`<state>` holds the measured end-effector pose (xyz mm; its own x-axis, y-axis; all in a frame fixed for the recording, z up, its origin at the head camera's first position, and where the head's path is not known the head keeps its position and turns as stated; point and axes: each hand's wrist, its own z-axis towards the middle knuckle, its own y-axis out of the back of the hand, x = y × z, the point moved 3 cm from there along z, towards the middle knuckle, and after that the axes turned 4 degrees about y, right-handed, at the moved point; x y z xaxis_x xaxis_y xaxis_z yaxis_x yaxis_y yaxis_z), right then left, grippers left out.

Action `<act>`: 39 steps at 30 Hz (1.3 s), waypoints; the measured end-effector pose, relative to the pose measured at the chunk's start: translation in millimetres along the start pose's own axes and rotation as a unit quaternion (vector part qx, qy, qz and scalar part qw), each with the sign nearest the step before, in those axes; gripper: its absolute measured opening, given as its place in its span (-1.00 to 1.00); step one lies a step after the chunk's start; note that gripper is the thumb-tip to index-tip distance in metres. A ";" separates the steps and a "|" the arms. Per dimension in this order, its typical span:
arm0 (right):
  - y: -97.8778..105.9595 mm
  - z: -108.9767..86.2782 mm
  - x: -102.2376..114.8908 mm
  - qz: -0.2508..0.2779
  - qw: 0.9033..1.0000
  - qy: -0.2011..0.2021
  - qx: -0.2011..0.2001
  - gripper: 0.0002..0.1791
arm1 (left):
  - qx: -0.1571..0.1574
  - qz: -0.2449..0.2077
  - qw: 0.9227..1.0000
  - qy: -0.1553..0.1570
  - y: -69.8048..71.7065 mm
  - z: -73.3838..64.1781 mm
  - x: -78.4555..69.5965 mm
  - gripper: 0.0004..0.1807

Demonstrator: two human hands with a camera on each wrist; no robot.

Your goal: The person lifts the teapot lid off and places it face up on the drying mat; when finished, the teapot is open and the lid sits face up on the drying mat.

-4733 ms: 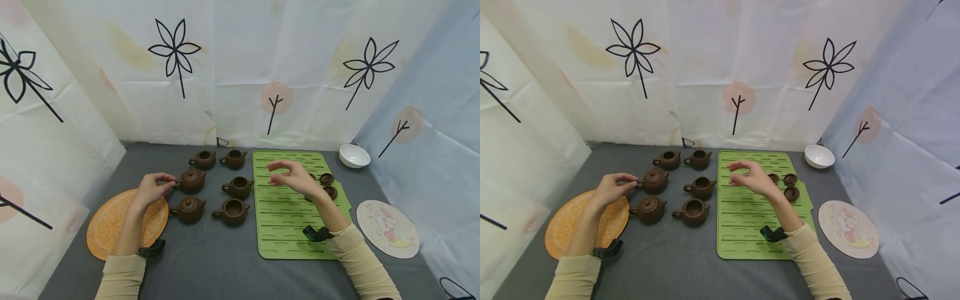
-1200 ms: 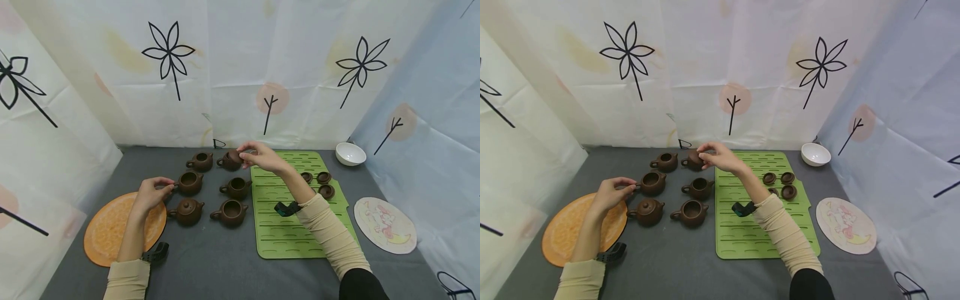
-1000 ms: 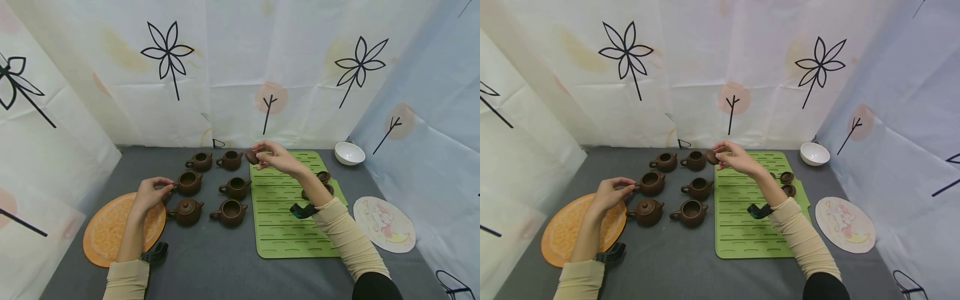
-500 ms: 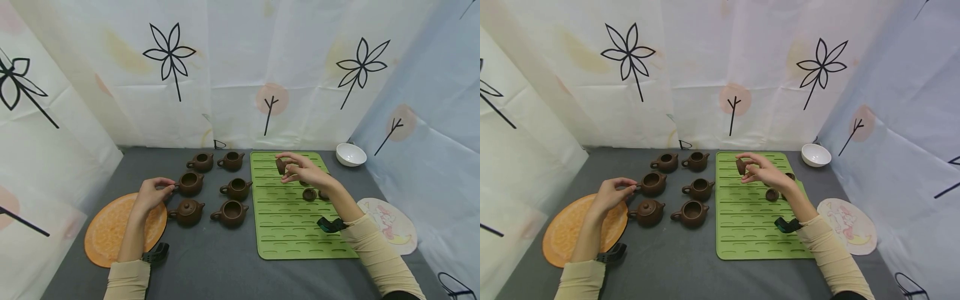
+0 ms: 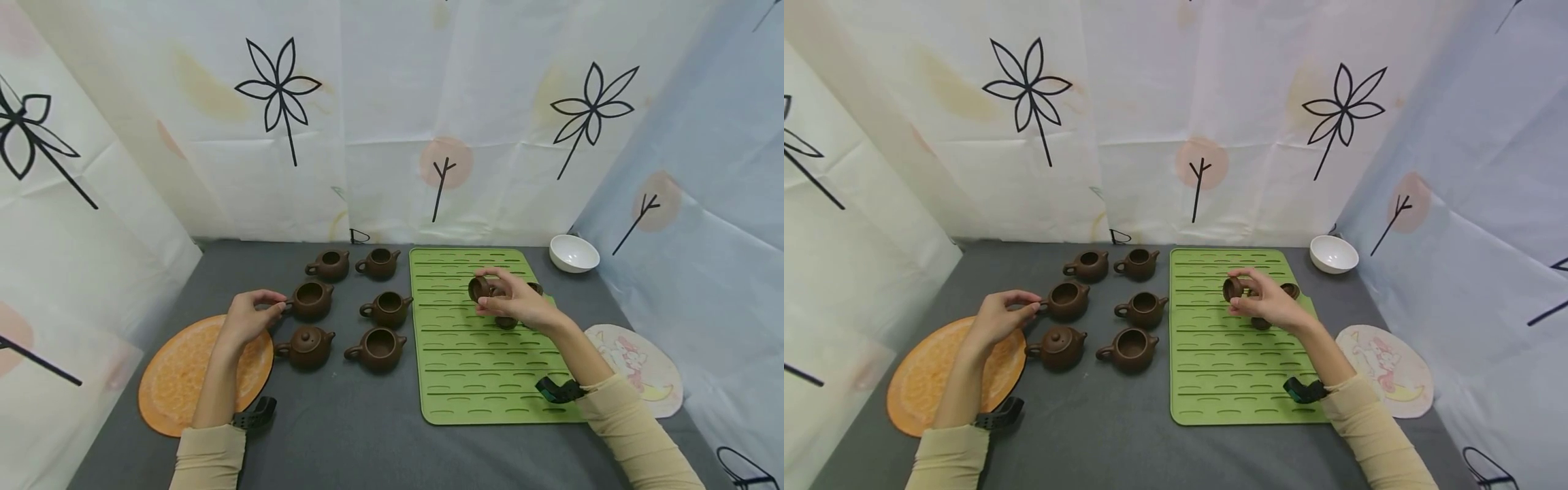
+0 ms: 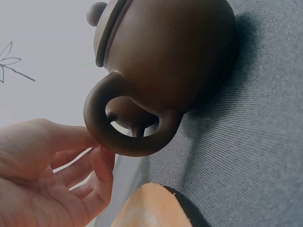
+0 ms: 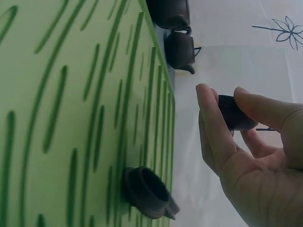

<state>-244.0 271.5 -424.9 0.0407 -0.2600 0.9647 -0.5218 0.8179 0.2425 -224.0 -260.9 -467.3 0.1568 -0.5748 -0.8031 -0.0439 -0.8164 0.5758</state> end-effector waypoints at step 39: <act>-14.5 -5.8 -36.3 -0.075 0.997 -0.016 0.017 -0.27 | 0.041 -0.011 0.999 -0.017 7.4 -25.4 -4.1 -0.56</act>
<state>-233.0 272.1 -462.8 0.0933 -0.3939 0.9144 -0.5400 0.7516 0.3788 -199.9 -263.2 -455.8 0.1248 -0.5570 -0.8211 -0.1214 -0.8299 0.5445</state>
